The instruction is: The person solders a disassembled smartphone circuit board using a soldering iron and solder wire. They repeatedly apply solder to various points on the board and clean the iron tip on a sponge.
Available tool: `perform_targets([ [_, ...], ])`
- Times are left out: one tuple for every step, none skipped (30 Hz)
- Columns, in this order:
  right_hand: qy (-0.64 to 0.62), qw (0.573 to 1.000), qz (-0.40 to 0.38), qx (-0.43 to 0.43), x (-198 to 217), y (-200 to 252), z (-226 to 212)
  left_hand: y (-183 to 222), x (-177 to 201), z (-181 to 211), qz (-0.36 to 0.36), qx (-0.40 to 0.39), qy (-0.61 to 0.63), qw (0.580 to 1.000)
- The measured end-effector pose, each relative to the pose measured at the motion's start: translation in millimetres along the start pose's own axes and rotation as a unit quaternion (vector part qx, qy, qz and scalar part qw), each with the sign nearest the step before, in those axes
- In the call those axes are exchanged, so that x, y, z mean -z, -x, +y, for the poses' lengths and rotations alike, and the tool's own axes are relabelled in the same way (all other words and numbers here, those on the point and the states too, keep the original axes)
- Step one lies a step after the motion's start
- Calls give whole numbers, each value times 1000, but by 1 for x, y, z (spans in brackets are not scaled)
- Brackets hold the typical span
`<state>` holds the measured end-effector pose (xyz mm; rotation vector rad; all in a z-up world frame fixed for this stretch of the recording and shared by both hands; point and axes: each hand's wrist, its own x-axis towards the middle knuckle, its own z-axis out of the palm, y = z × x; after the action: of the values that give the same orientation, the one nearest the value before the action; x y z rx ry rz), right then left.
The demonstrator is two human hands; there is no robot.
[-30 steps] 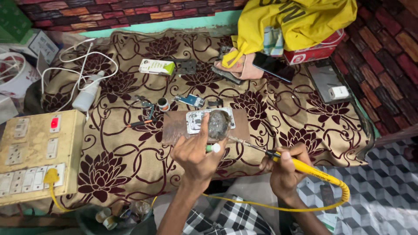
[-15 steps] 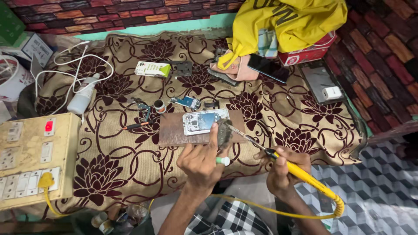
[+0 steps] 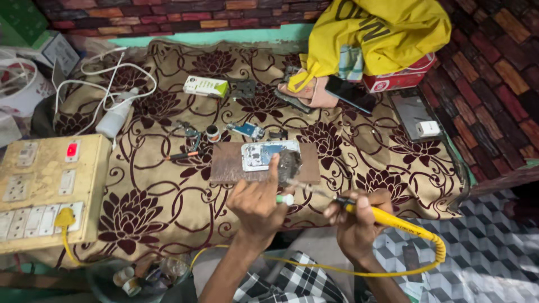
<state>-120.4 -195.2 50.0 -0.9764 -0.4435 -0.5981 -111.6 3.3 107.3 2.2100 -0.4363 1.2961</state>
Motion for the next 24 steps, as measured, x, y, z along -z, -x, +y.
perform_targets([
  [8,1000,6,3,0,0,0,2,0,2,3,-2,10,1000],
  [17,1000,13,8,0,-2,0,2,1,2,9,-4,12,1000],
  [25,999,19,13,0,-5,0,3,1,3,16,-6,14,1000],
  [65,997,16,26,0,-7,-2,4,2,5,21,-7,17,1000],
  [105,994,13,39,2,-9,-4,5,5,4,19,-22,2,1000],
  [144,988,9,53,2,-11,-6,5,8,1,18,-36,-14,999],
  [193,979,14,61,3,-10,-9,4,10,-1,16,-51,-30,998],
  [242,967,18,71,3,-9,-12,3,12,-3,24,-55,-39,997],
  [290,953,23,80,3,-8,-14,1,13,-5,31,-59,-47,997],
  [246,967,25,57,1,-4,-15,1,14,-6,37,-64,-56,996],
  [202,978,28,33,0,0,-16,0,15,-6,32,-59,-52,996],
  [157,987,30,9,-1,3,-16,0,16,-6,28,-53,-47,997],
  [123,992,24,6,-2,6,-16,0,16,-6,23,-47,-43,998],
  [88,996,17,6,-4,8,-16,-1,16,-6,23,-36,-38,998],
  [52,999,10,6,-5,9,-14,-2,16,-5,24,-25,-33,999],
  [33,999,14,7,-7,10,-12,-1,16,-4,23,-14,-28,999],
  [13,1000,19,8,-9,10,-10,0,16,-4,19,-19,-25,999],
  [-6,1000,24,8,-10,10,-8,2,16,-3,15,-24,-22,999],
  [-11,1000,21,10,-12,9,-8,3,16,-3,11,-29,-20,999],
  [-17,1000,17,11,-13,6,-6,4,15,-2,16,-25,-17,999],
  [-22,1000,13,13,-15,2,-4,4,13,0,21,-21,-14,999],
  [-7,999,16,32,-16,-2,-2,5,13,2,25,-16,-12,999],
  [8,999,18,50,-17,-7,0,7,15,1,24,-20,-11,999],
  [23,997,20,71,-18,-11,1,8,16,1,24,-24,-9,999],
])
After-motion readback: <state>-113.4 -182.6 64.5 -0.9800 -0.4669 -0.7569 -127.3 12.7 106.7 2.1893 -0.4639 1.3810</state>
